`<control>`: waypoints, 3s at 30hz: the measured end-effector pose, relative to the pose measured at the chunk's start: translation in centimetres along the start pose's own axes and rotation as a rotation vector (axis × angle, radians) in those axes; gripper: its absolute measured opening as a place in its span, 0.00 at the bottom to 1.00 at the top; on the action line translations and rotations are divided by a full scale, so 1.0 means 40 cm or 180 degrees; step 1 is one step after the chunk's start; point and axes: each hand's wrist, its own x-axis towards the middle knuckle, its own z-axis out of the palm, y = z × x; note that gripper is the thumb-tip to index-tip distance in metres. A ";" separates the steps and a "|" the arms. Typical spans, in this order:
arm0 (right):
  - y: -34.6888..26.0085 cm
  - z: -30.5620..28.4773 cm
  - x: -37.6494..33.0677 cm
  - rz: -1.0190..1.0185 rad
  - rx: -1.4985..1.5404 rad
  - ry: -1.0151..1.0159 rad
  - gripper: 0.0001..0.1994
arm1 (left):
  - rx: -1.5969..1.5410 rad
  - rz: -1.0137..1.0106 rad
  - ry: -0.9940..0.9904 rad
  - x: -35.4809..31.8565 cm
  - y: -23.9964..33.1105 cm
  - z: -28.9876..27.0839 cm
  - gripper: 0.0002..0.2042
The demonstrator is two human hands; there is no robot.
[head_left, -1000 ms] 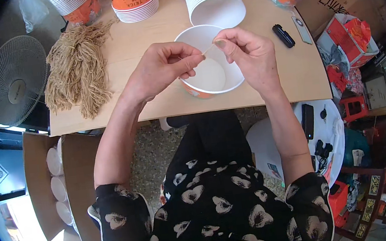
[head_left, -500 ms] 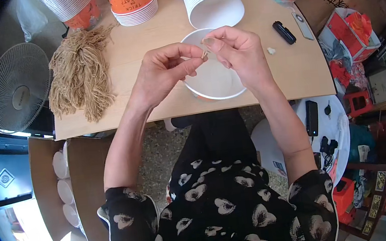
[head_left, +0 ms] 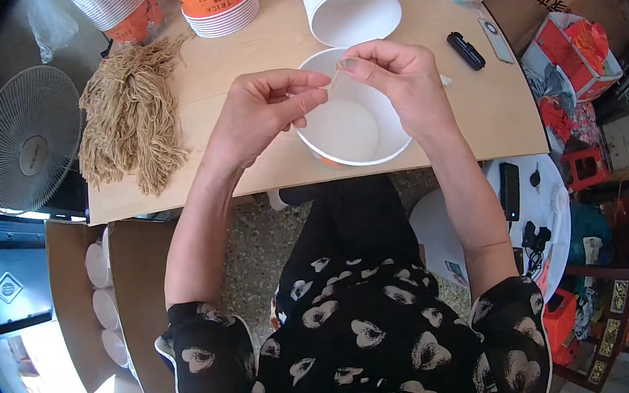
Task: The person is tying thin strings to the rim of paper cups to create handles.
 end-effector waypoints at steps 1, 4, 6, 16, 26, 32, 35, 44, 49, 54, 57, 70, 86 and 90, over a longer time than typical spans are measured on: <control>-0.005 0.001 -0.002 -0.0001 0.0000 -0.0020 0.08 | 0.0111 -0.0019 -0.0060 0.003 0.000 -0.003 0.10; -0.007 0.002 -0.003 -0.0103 -0.0016 0.0006 0.08 | 0.0184 -0.0013 -0.0135 0.008 0.000 -0.006 0.10; -0.005 0.003 -0.003 -0.0205 -0.0032 0.0062 0.08 | 0.0148 0.0014 -0.0159 0.009 -0.002 -0.006 0.10; 0.003 0.029 0.003 0.0051 0.0341 0.0029 0.07 | 0.0089 0.0609 0.0079 0.014 -0.029 0.019 0.08; 0.015 0.036 0.003 0.0121 0.0390 -0.0023 0.05 | -0.0166 0.1042 0.0871 0.012 -0.029 0.069 0.13; 0.012 0.046 0.000 0.0064 0.0329 0.0061 0.07 | -0.0004 0.1115 0.1115 0.006 -0.047 0.081 0.10; 0.009 0.045 0.000 0.0186 0.0271 0.0115 0.07 | -0.0092 0.1059 0.1141 0.006 -0.053 0.080 0.08; -0.008 0.032 0.011 -0.0075 0.0400 0.0185 0.11 | 0.0101 0.0355 0.0375 0.011 -0.024 0.029 0.08; 0.000 0.030 0.013 -0.0211 0.0204 0.0087 0.11 | -0.0060 -0.0013 -0.0220 0.015 0.004 -0.006 0.10; 0.010 0.013 -0.010 -0.0781 -0.0924 0.0052 0.10 | -0.0459 -0.0209 -0.0463 0.022 -0.003 -0.025 0.10; -0.006 0.017 -0.036 -0.1174 -0.1756 0.0371 0.12 | -0.0710 -0.0295 -0.0490 0.019 -0.006 -0.023 0.10; 0.010 0.041 -0.050 -0.1710 -0.1985 0.0371 0.07 | -0.0820 -0.0170 -0.0293 0.024 -0.017 -0.011 0.10; -0.010 0.040 -0.046 -0.0533 -0.1230 -0.0013 0.04 | -0.0088 0.0298 0.0032 0.005 0.000 0.018 0.09; -0.010 0.040 -0.041 -0.0515 -0.1213 -0.0001 0.04 | -0.0128 0.0272 0.0058 0.004 0.004 0.020 0.09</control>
